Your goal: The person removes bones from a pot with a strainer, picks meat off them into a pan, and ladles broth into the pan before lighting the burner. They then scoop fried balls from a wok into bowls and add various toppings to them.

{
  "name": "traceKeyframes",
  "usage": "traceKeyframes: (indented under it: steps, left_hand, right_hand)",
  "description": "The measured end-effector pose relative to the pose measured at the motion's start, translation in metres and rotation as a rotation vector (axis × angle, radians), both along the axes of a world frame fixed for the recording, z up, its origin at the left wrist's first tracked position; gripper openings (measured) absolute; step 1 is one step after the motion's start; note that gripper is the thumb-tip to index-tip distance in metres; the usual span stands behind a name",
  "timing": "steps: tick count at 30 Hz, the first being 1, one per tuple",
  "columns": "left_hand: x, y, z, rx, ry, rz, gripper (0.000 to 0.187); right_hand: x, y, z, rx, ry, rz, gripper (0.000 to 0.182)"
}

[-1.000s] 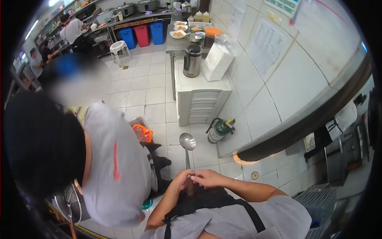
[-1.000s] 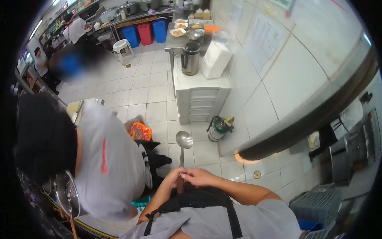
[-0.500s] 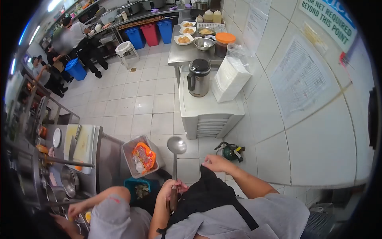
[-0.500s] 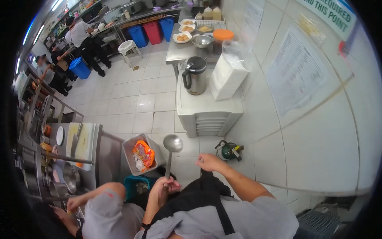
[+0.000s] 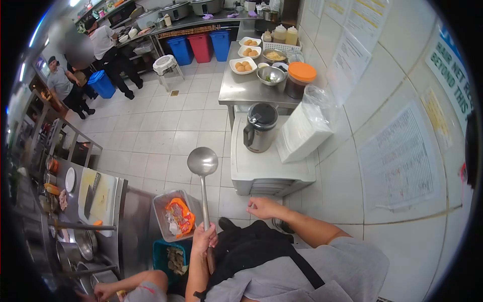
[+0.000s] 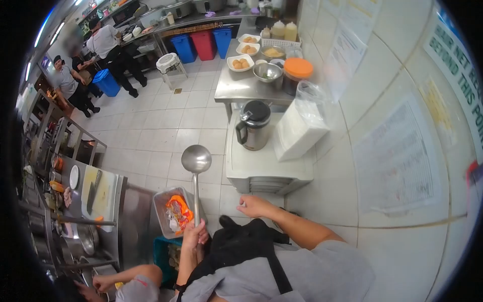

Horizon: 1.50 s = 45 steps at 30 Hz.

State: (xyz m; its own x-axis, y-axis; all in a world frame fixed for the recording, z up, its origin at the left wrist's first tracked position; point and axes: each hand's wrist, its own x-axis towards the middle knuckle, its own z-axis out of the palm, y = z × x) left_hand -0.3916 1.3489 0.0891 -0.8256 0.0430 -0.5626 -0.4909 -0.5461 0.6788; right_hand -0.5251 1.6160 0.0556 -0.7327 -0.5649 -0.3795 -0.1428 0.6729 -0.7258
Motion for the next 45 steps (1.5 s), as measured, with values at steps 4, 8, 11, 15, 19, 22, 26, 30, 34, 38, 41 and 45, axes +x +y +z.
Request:
traceKeyframes:
  steps: [4,8,11,15,19,22,26,30,34,38,41,45]
  left_hand:
    - [-0.036,-0.033,-0.037,0.082,-0.006,0.034,0.012]
    - [-0.1,-0.084,-0.07,0.115,0.005,0.005,0.012]
    - [-0.14,-0.122,-0.081,0.18,0.016,-0.004,0.014]
    - [-0.177,-0.169,-0.07,0.183,-0.011,-0.037,0.015]
    - [-0.207,-0.211,-0.06,0.089,-0.069,-0.094,0.015]
    - [-0.232,-0.236,-0.055,0.007,-0.108,-0.121,0.014]
    - [-0.277,-0.259,-0.042,-0.042,-0.143,-0.128,0.011]
    - [-0.333,-0.274,-0.027,-0.072,-0.174,-0.146,0.01]
    - [-0.403,-0.288,-0.009,-0.151,-0.212,-0.213,0.009]
    - [-0.478,-0.293,0.01,-0.144,-0.248,-0.227,0.01]
    - [-0.53,-0.294,0.019,-0.148,-0.259,-0.203,0.01]
    - [-0.582,-0.298,0.025,-0.138,-0.253,-0.178,0.01]
  right_hand:
    - [-0.034,-0.039,0.004,0.076,-0.103,0.136,0.041]
    - [-0.083,-0.074,0.012,0.186,-0.143,0.231,0.041]
    - [-0.139,-0.091,0.021,0.196,-0.066,0.349,0.041]
    - [-0.223,-0.126,0.11,0.181,-0.044,0.201,0.042]
    - [-0.301,-0.114,0.182,0.071,0.18,0.007,0.037]
    - [-0.348,-0.078,0.226,0.144,0.404,-0.167,0.034]
    - [-0.416,-0.012,0.236,0.18,0.531,-0.425,0.031]
    - [-0.516,0.037,0.216,0.253,0.618,-0.53,0.027]
    - [-0.651,0.076,0.169,0.406,0.702,-0.567,0.022]
    - [-0.768,0.107,0.104,0.444,0.634,-0.74,0.024]
    - [-0.83,0.117,0.078,0.577,0.585,-0.733,0.024]
    - [-0.874,0.125,0.042,0.623,0.493,-0.829,0.027]
